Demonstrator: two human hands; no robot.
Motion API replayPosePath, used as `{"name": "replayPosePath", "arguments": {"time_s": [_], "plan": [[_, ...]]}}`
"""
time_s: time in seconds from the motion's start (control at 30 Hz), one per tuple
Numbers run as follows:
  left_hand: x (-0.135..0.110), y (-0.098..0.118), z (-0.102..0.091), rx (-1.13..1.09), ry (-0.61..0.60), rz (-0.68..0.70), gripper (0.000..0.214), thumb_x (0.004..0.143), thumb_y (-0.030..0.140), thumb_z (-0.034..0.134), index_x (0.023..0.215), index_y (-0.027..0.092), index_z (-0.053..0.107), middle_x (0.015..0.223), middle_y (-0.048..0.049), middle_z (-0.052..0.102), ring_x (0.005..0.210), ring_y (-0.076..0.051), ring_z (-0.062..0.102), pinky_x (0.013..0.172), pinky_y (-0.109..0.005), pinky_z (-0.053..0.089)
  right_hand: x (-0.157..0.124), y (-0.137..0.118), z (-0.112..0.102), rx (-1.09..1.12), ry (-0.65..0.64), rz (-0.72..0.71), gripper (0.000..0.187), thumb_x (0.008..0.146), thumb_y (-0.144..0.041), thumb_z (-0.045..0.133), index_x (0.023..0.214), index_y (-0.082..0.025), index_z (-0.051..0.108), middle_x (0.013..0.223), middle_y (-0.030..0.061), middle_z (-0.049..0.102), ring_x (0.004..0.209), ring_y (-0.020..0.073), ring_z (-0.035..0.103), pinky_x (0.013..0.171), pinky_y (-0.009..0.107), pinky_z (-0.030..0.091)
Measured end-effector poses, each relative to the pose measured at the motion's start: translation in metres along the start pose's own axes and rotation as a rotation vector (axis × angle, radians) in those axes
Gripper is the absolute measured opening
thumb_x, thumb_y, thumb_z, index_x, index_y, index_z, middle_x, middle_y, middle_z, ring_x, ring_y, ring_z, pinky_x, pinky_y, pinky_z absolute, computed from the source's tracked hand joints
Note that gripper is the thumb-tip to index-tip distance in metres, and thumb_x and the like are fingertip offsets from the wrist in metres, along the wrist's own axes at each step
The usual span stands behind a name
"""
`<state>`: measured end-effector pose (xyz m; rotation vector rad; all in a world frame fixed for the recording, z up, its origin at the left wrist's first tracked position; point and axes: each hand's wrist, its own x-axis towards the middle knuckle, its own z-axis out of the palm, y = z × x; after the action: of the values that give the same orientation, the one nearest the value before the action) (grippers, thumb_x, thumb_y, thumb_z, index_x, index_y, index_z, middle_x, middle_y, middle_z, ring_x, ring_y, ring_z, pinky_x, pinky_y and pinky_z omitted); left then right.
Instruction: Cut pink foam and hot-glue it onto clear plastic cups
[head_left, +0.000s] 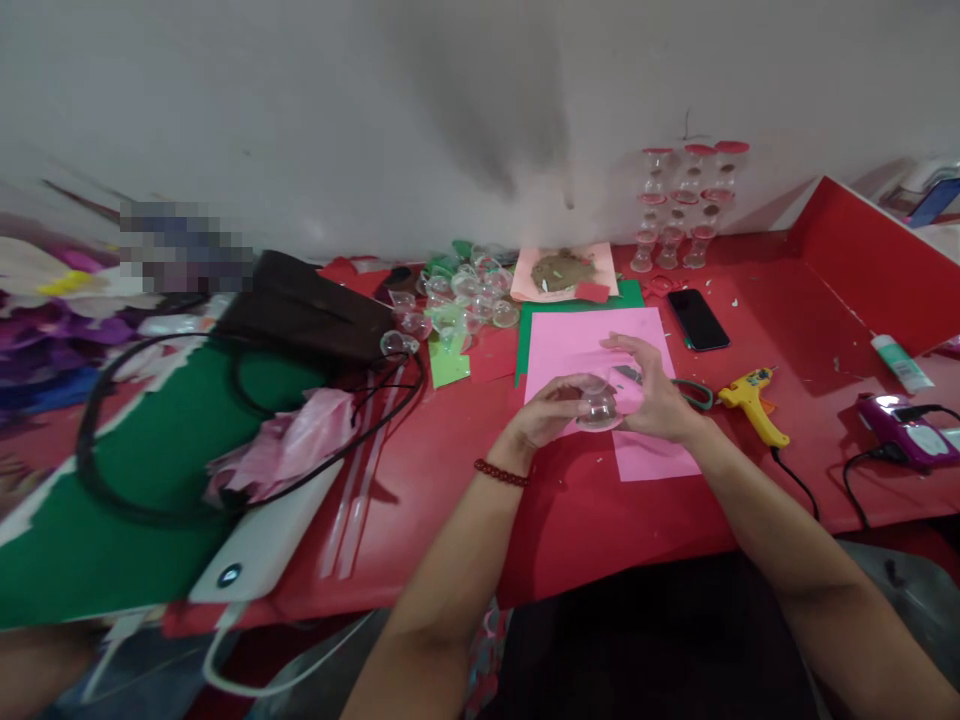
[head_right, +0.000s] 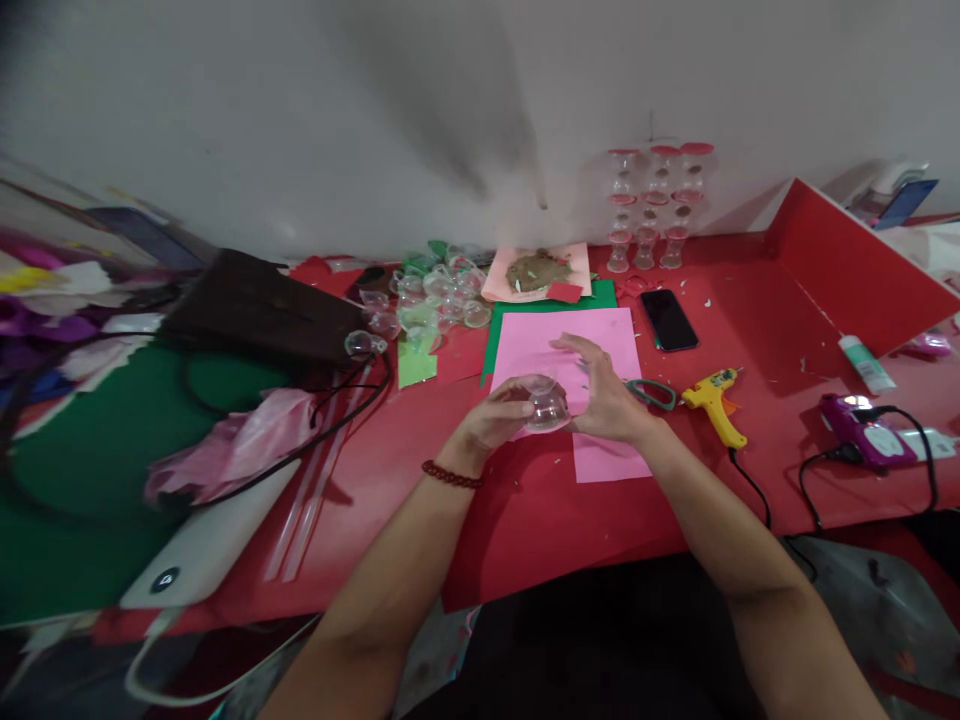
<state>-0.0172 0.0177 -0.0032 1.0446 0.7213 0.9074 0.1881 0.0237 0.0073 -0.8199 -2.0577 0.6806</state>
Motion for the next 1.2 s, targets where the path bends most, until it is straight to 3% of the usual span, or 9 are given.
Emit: {"name": "replayPosePath", "arguments": {"time_s": [0.13,0.23,0.33,0.4,0.5,0.67,0.8,0.93,1.2], "plan": [[0.002,-0.003,-0.01,0.069,0.009,0.001,0.052,0.053,0.06,0.09,0.082,0.02,0.073,0.082,-0.0065,0.071,0.083,-0.025,0.068,0.083,-0.041,0.052,0.001,-0.001,0.004,0.181,0.043,0.036,0.098,0.067,-0.052,0.086,0.145,-0.031,0.03,0.144,0.0134,0.044,0.137,0.0304,0.045,0.113,0.055,0.041],[0.005,0.002,-0.024,0.249,0.142,0.133,0.048,0.062,0.06,0.085,0.076,0.018,0.068,0.076,-0.0031,0.064,0.078,-0.018,0.06,0.08,-0.034,0.047,0.003,0.001,0.002,0.242,0.088,0.132,0.103,0.062,-0.052,0.09,0.144,-0.035,0.028,0.148,0.0118,0.035,0.133,0.0297,0.045,0.11,0.053,0.044],[0.006,0.009,-0.03,0.279,0.236,0.353,0.066,0.054,0.06,0.089,0.104,0.023,0.067,0.115,-0.0065,0.065,0.11,-0.024,0.058,0.094,-0.034,0.044,0.004,0.002,0.001,0.259,0.082,0.203,0.109,0.059,-0.049,0.092,0.145,-0.035,0.026,0.15,0.0118,0.03,0.13,0.0298,0.046,0.111,0.052,0.043],[0.007,0.008,-0.026,0.262,0.13,0.39,0.097,0.044,0.059,0.094,0.13,0.03,0.058,0.144,-0.0087,0.053,0.135,-0.03,0.045,0.107,-0.037,0.038,0.005,0.002,0.002,0.247,0.063,0.213,0.109,0.059,-0.047,0.092,0.145,-0.034,0.026,0.15,0.0122,0.032,0.132,0.0309,0.045,0.113,0.053,0.04],[0.01,0.002,-0.016,0.223,-0.024,0.344,0.117,0.038,0.044,0.1,0.142,0.033,0.048,0.152,-0.0092,0.046,0.143,-0.033,0.039,0.114,-0.041,0.034,0.005,0.001,0.006,0.254,0.04,0.252,0.107,0.06,-0.044,0.091,0.145,-0.03,0.028,0.149,0.0139,0.035,0.135,0.0329,0.044,0.113,0.053,0.04],[0.011,0.0,-0.005,0.122,0.012,0.27,0.081,0.053,0.027,0.095,0.126,0.022,0.06,0.136,-0.0108,0.061,0.131,-0.03,0.053,0.107,-0.038,0.042,0.007,-0.001,0.009,0.408,0.046,0.406,0.102,0.06,-0.041,0.09,0.143,-0.028,0.032,0.142,0.0133,0.047,0.131,0.0302,0.05,0.108,0.051,0.044],[0.006,0.007,0.001,-0.045,0.082,0.222,0.059,0.059,0.027,0.091,0.112,0.02,0.065,0.114,-0.0076,0.07,0.108,-0.024,0.065,0.092,-0.032,0.051,0.01,-0.007,0.004,0.67,-0.001,0.479,0.07,0.069,-0.043,0.085,0.127,-0.026,0.049,0.126,0.0075,0.062,0.115,0.0238,0.061,0.103,0.045,0.049],[0.005,0.008,0.006,-0.126,0.14,0.214,0.055,0.058,0.027,0.091,0.106,0.02,0.066,0.1,-0.0032,0.07,0.09,-0.018,0.067,0.084,-0.029,0.052,0.011,-0.006,0.005,0.684,0.018,0.465,0.057,0.069,-0.044,0.086,0.114,-0.025,0.057,0.116,0.0041,0.066,0.107,0.0216,0.063,0.099,0.042,0.051],[0.012,0.0,0.006,-0.066,0.179,0.235,0.058,0.051,0.027,0.094,0.1,0.02,0.063,0.101,-0.0039,0.071,0.102,-0.022,0.068,0.083,-0.027,0.052,0.009,0.01,0.017,0.647,0.091,0.474,0.063,0.059,-0.042,0.091,0.109,-0.024,0.057,0.109,0.0029,0.065,0.1,0.0209,0.063,0.093,0.04,0.051]]}}
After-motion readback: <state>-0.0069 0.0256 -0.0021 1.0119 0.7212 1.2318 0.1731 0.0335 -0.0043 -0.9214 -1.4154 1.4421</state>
